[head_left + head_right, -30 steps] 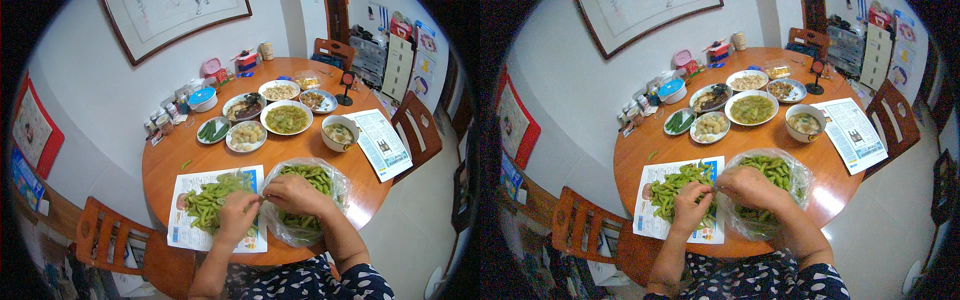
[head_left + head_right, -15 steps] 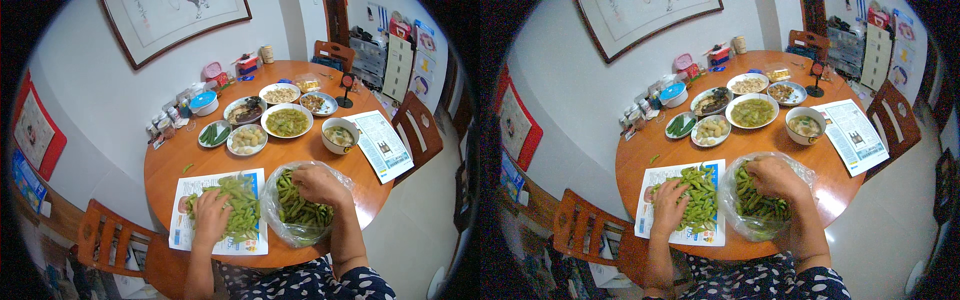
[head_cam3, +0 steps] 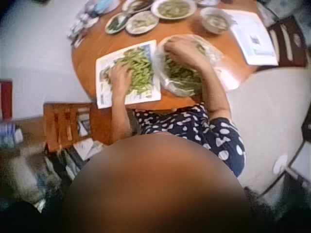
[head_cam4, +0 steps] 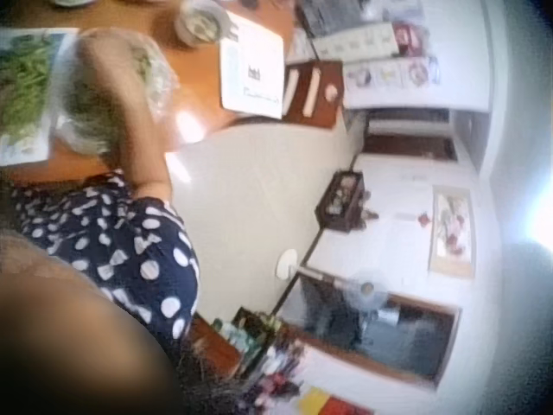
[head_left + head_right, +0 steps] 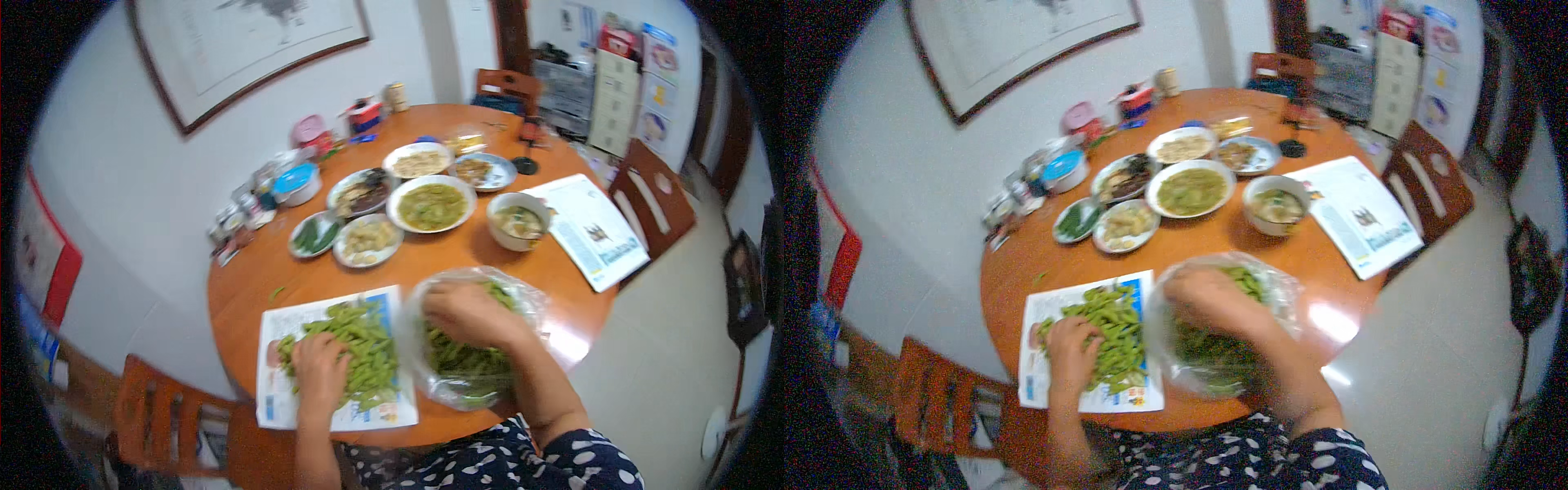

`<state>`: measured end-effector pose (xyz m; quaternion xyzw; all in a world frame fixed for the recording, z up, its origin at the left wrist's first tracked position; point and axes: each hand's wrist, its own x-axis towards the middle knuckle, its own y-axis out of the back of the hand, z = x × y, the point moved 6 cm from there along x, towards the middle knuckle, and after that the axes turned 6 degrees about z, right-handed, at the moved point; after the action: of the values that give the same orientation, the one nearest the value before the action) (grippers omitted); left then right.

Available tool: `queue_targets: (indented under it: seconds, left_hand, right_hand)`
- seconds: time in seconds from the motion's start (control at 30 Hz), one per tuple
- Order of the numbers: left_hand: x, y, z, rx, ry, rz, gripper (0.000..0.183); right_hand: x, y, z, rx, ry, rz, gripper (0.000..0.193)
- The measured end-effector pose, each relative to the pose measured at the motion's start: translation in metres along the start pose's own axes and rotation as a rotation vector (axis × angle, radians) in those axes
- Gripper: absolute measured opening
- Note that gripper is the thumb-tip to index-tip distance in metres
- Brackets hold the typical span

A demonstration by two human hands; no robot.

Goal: The recorder is picking edamame from a plastic bag and placing them on a newspaper on the table.

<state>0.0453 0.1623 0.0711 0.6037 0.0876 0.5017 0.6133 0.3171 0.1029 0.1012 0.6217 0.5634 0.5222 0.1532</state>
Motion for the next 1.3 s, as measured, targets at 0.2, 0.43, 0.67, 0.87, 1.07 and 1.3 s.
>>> queue_targets:
  seconds: [0.2, 0.43, 0.67, 0.87, 1.07, 1.3]
  left_hand:
    - [-0.003, 0.012, -0.009, 0.033, 0.056, 0.072, 0.039]
    - [0.01, -0.002, -0.013, 0.039, 0.055, -0.017, 0.029]
    - [0.011, 0.007, -0.016, -0.03, 0.112, 0.043, 0.016]
    - [0.017, 0.03, 0.003, 0.074, 0.14, 0.126, 0.013]
    - [0.02, 0.035, -0.008, 0.026, 0.082, 0.186, 0.01]
    - [0.014, 0.023, 0.052, -0.385, 0.116, 0.031, 0.014]
  right_hand:
    - [0.017, -0.017, -0.023, 0.043, 0.108, 0.03, 0.013]
    - [0.015, -0.022, -0.024, 0.057, 0.133, 0.042, 0.01]
    - [0.017, -0.027, -0.028, 0.046, 0.132, 0.078, 0.008]
    - [0.017, -0.027, -0.035, 0.11, 0.193, 0.071, 0.014]
    - [0.017, -0.028, -0.037, 0.083, 0.198, 0.008, 0.021]
    - [0.012, -0.016, -0.057, 0.253, 0.195, 0.041, 0.032]
